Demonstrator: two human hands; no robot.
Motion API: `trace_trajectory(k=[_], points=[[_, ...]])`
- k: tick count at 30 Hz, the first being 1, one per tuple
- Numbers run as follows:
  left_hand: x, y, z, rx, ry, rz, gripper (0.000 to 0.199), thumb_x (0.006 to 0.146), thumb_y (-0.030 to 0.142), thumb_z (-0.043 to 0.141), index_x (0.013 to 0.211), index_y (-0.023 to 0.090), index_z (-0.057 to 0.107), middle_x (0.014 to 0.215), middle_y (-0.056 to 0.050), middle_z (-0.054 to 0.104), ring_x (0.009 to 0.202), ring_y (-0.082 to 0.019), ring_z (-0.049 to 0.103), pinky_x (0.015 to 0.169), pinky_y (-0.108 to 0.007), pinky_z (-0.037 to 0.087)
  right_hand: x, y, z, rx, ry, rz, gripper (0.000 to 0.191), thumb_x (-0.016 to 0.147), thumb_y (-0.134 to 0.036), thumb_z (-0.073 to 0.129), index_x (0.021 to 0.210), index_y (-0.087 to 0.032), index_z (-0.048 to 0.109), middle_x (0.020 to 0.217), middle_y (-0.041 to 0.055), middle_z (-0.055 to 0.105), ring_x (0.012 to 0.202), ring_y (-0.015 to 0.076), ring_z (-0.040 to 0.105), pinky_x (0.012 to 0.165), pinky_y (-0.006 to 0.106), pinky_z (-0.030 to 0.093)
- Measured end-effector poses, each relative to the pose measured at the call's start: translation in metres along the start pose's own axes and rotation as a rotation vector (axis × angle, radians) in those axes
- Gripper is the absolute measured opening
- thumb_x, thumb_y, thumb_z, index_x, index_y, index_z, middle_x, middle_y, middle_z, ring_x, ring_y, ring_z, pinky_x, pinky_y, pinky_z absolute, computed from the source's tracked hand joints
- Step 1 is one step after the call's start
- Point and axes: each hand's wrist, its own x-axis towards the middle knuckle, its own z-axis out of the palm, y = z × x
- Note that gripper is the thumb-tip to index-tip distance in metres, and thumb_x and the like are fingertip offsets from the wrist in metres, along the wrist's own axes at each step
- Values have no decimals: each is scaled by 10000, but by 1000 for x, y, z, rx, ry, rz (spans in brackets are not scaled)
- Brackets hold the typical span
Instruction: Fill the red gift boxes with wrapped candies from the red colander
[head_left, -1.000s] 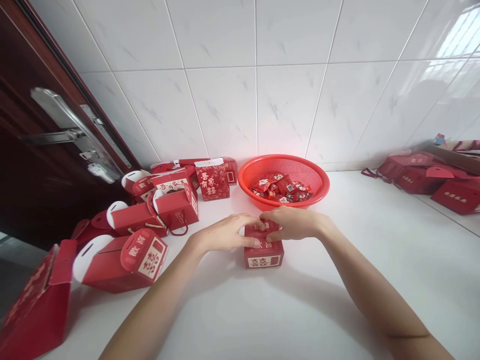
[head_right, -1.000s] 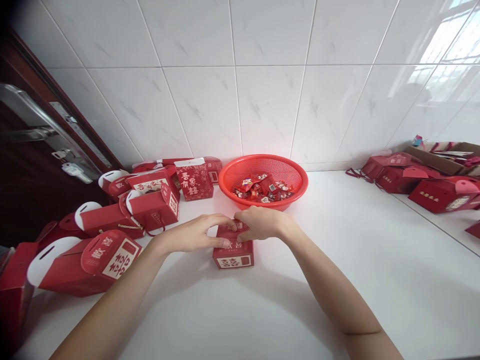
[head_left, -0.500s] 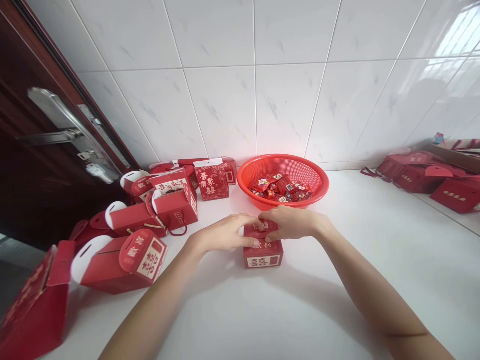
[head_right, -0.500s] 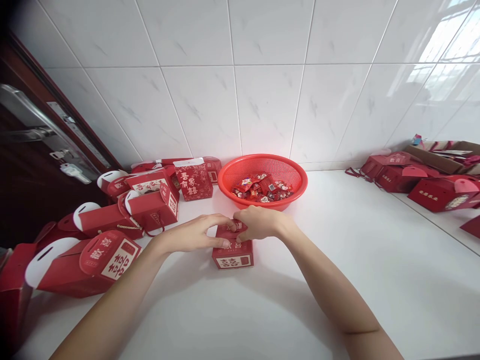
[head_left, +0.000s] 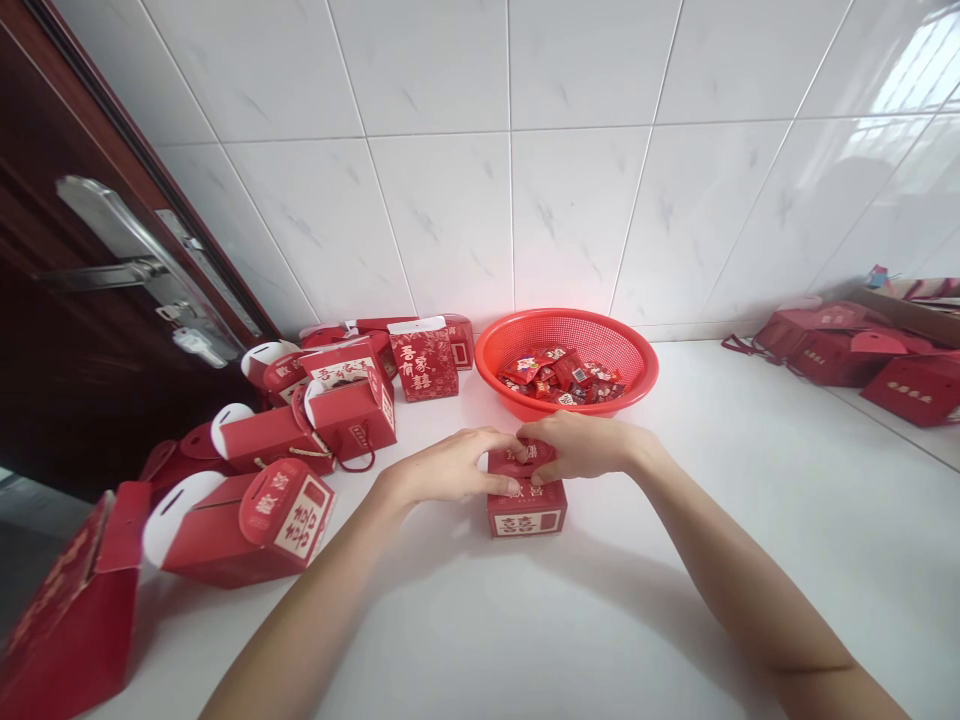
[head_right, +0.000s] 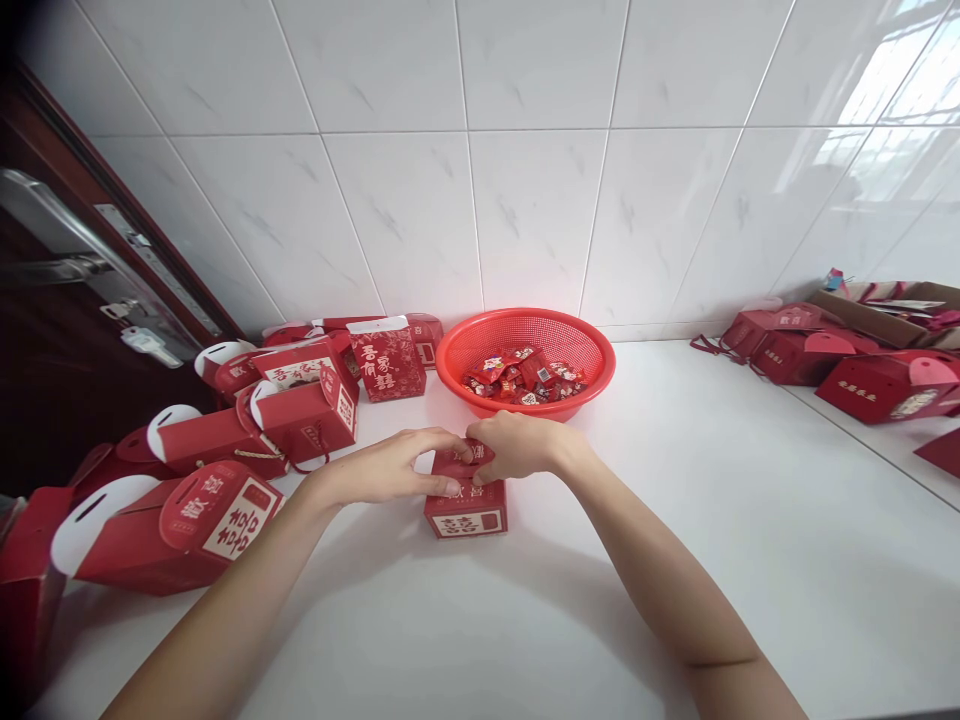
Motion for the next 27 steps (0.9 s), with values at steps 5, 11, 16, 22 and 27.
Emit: trace_trajectory(k=[5, 11, 16, 22, 27], points=[[0, 0, -1, -11, -14, -9, 473, 820, 508, 689, 1219, 256, 664, 1361, -69, 643, 1243, -301, 587, 990, -352, 471, 1, 0, -1, 12, -6, 0, 231, 844, -406, 608, 973, -220, 560, 854, 26, 589, 693, 169, 549, 527, 265, 351], [0, -1, -1, -38, -16, 17, 459, 823, 496, 691, 1223, 271, 662, 1365, -47, 646, 1252, -297, 588, 972, -331, 484, 1, 1, -1, 10, -11, -3, 236, 841, -406, 609, 981, -221, 564, 857, 25, 587, 701, 172, 556, 532, 263, 348], [1, -2, 0, -51, -12, 21, 454, 818, 485, 699, 1217, 269, 668, 1358, -40, 657, 1258, -297, 589, 960, -322, 492, 1, -1, -1, 6, -24, 5, 235, 844, -406, 612, 982, -220, 573, 856, 27, 590, 687, 168, 554, 527, 261, 346], [1, -3, 0, -69, -20, 28, 448, 822, 479, 703, 1219, 274, 672, 1356, -26, 665, 1267, -290, 590, 961, -308, 491, 0, -1, -2, 2, -22, -2, 243, 849, -400, 608, 1004, -216, 574, 868, 31, 597, 692, 166, 558, 526, 256, 352], [1, -3, 0, -80, -22, 18, 466, 819, 486, 715, 1232, 277, 668, 1371, -32, 655, 1282, -286, 581, 967, -306, 490, 1, 1, -1, -4, -18, -12, 250, 855, -411, 598, 1013, -218, 577, 861, 28, 596, 689, 165, 555, 526, 257, 352]])
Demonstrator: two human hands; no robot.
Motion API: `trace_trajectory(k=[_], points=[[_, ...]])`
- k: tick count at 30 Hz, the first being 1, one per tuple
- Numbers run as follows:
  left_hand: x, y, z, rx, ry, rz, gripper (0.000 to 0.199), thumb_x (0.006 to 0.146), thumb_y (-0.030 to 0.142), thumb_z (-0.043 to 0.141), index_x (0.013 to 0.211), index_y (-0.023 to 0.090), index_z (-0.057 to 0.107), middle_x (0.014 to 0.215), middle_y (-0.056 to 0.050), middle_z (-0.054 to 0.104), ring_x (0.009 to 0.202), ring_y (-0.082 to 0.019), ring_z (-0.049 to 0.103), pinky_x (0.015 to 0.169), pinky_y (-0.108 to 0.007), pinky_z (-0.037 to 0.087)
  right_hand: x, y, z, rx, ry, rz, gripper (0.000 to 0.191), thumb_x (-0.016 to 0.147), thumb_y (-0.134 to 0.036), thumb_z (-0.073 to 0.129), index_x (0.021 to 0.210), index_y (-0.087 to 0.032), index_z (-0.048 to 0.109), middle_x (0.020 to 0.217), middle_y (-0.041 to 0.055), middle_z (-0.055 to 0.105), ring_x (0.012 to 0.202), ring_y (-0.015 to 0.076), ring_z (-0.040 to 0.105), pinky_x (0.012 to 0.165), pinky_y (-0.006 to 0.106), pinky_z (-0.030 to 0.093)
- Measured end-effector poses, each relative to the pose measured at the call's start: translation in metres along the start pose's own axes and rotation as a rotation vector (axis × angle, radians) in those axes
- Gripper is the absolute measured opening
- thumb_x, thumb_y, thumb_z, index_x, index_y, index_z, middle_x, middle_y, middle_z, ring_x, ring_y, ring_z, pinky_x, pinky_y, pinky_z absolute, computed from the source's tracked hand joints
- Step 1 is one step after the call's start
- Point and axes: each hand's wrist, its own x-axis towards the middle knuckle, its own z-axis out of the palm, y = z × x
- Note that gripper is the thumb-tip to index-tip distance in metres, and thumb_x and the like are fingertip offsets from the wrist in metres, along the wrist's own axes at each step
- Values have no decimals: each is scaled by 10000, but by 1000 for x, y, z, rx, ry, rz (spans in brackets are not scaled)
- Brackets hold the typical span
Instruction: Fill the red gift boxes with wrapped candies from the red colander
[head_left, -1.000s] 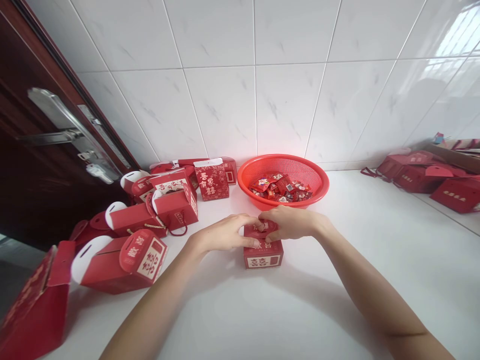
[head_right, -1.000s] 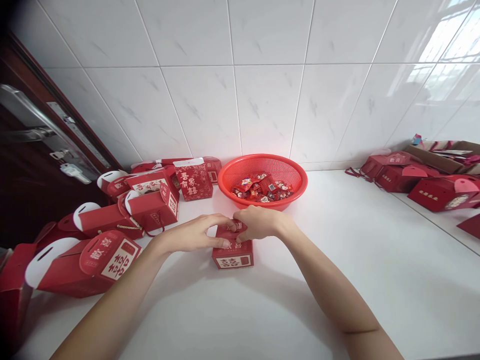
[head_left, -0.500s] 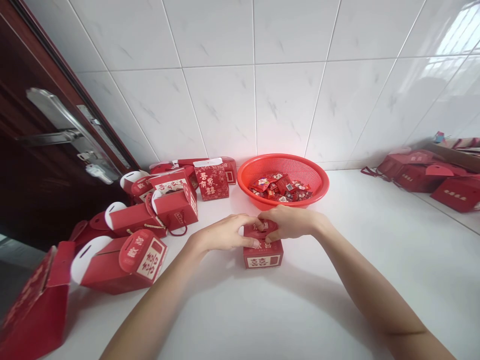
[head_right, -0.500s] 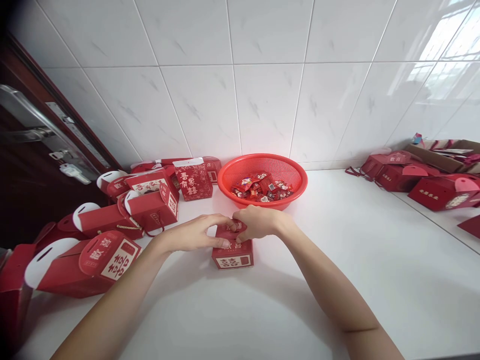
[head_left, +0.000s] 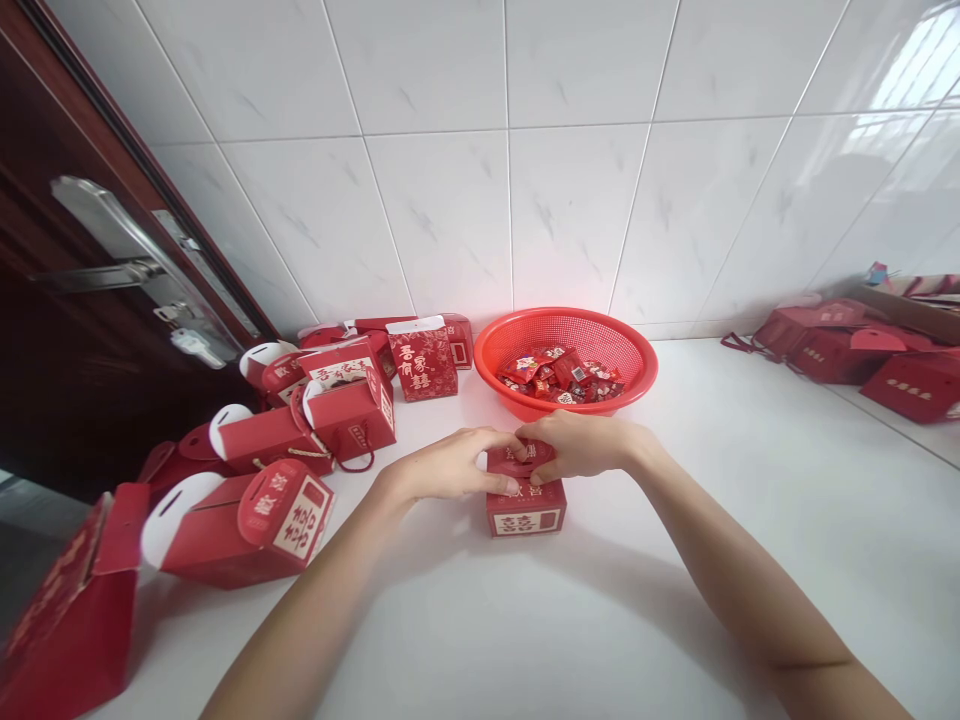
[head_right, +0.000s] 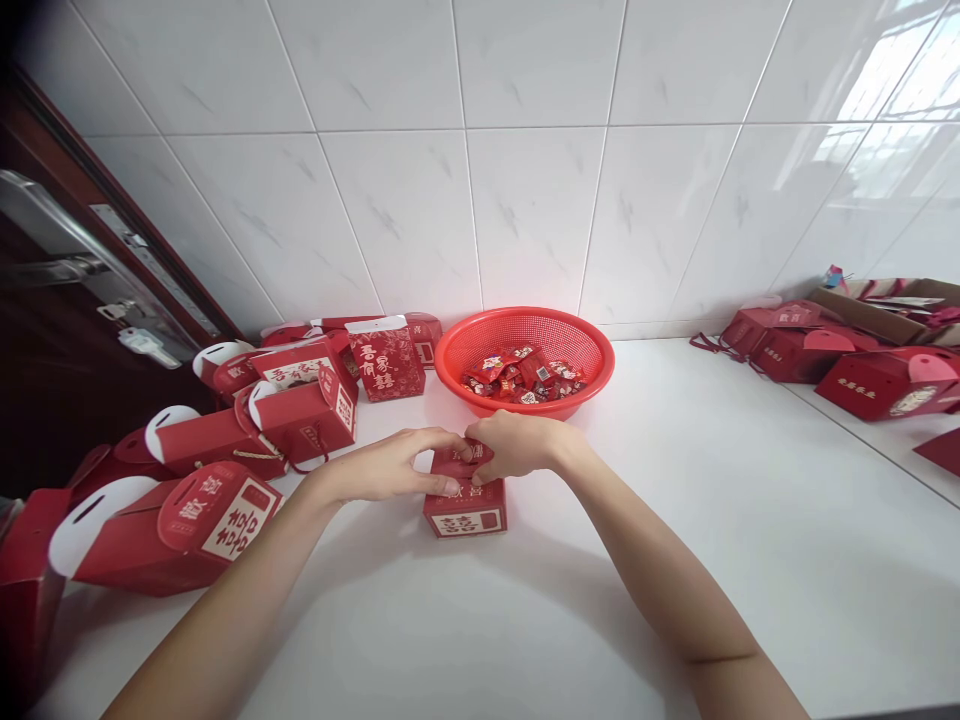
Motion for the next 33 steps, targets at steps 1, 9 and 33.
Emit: trace_trajectory(k=[1, 9, 33], points=[[0, 0, 0, -4, 1, 1, 462, 820, 482, 715, 1230, 275, 669, 1370, -31, 656, 1282, -287, 581, 971, -307, 489, 0, 0, 0, 0, -2, -1, 249, 855, -408, 598, 1015, -219, 578, 862, 28, 597, 688, 164, 555, 527, 256, 350], [3, -2, -1, -74, -27, 13, 536, 790, 485, 752, 1269, 267, 649, 1372, -27, 658, 1281, -276, 579, 1010, -311, 466, 0, 0, 1, -1, 2, 4, 267, 854, -404, 615, 1043, -218, 588, 889, 33, 610, 693, 160, 564, 528, 244, 348], [6, -3, -3, -148, -56, 40, 486, 780, 431, 765, 1220, 253, 662, 1323, -39, 678, 1229, -264, 599, 1017, -319, 430, 1, 7, 2, -48, 5, -48, 304, 892, -426, 567, 1114, -220, 594, 868, 29, 608, 680, 165, 559, 520, 259, 343]])
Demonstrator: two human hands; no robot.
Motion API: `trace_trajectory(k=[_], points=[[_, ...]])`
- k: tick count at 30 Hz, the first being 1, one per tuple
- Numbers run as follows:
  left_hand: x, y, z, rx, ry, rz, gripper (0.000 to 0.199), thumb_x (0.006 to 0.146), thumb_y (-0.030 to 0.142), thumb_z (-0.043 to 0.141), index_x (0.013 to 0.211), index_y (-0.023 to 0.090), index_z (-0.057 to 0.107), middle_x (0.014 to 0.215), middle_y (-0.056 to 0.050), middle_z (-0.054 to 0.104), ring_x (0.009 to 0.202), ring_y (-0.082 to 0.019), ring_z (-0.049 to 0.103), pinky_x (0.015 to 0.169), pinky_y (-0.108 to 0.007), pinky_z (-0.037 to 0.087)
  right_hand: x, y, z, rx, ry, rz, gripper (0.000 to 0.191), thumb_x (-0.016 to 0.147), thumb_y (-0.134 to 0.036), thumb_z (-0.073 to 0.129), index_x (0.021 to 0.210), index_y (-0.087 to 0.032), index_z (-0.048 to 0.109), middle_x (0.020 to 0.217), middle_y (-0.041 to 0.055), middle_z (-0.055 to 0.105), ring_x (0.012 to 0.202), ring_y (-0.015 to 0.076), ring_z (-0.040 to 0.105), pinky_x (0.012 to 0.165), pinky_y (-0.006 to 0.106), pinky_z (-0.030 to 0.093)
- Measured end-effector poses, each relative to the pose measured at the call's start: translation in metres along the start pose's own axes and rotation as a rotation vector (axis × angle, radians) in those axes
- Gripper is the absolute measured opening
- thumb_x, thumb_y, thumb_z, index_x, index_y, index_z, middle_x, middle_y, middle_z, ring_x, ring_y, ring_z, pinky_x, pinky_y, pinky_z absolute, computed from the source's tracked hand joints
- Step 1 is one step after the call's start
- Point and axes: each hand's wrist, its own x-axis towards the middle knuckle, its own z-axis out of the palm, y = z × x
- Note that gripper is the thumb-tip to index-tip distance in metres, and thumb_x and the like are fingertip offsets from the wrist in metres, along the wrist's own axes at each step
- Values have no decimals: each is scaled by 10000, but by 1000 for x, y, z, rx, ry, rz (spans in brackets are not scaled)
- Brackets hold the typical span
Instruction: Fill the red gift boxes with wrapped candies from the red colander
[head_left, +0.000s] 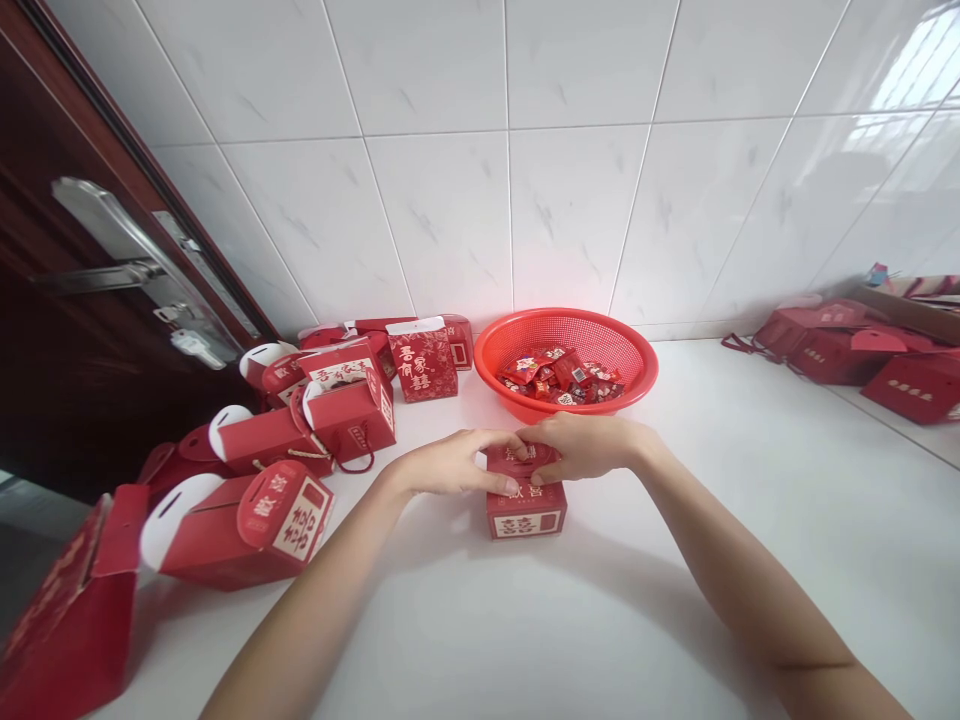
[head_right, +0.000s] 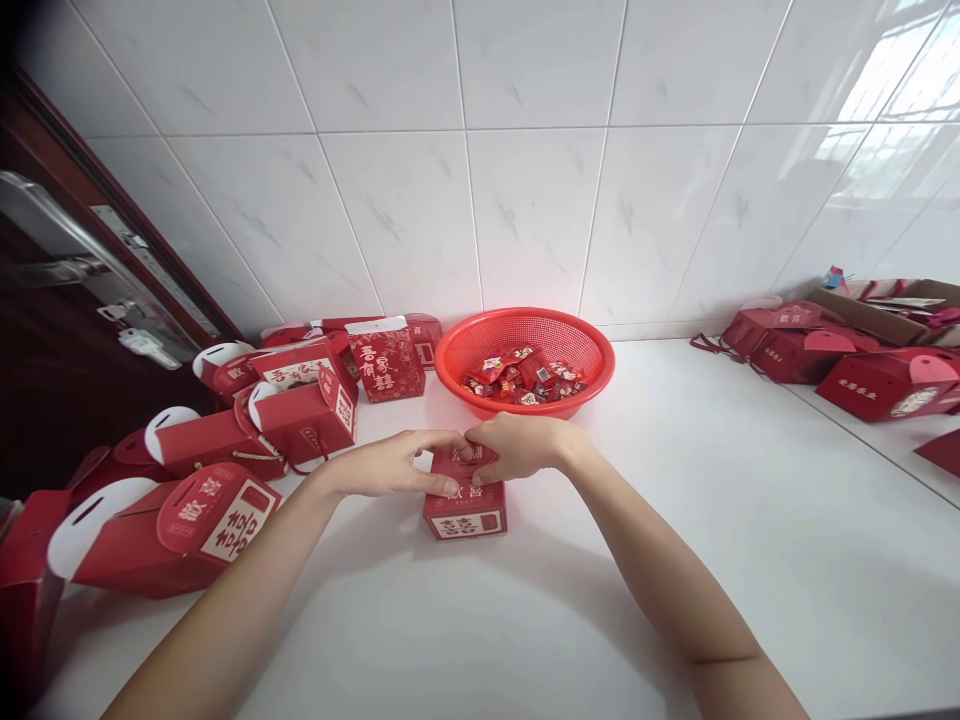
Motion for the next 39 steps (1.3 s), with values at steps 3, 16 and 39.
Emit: trace_trajectory(k=[3, 16, 39], points=[[0, 2, 0, 17, 9, -22, 475, 784, 424, 762, 1215, 250, 667, 1321, -41, 678, 1223, -270, 599, 1019, -326, 428, -1, 2, 0, -15, 1, -20, 302, 909, -440, 542, 1115, -225, 588, 872, 29, 606, 693, 172, 565, 525, 265, 346], [-3, 2, -1, 98, 9, -20, 549, 823, 450, 727, 1327, 263, 614, 1331, -46, 668, 1209, -262, 601, 1004, -331, 448, -11, -19, 8, -16, 82, -23, 531, 795, -386, 720, 1243, -169, 534, 1169, 129, 605, 1054, 289, 596, 692, 296, 438], [-50, 40, -17, 340, 271, 78, 267, 774, 138, 482, 705, 221, 727, 819, 22, 765, 768, -173, 682, 704, -262, 488, -95, 49, -13, 94, 155, 74, 796, 680, -399, 761, 1440, -300, 545, 1352, 83, 633, 1150, 319, 626, 853, 337, 556]])
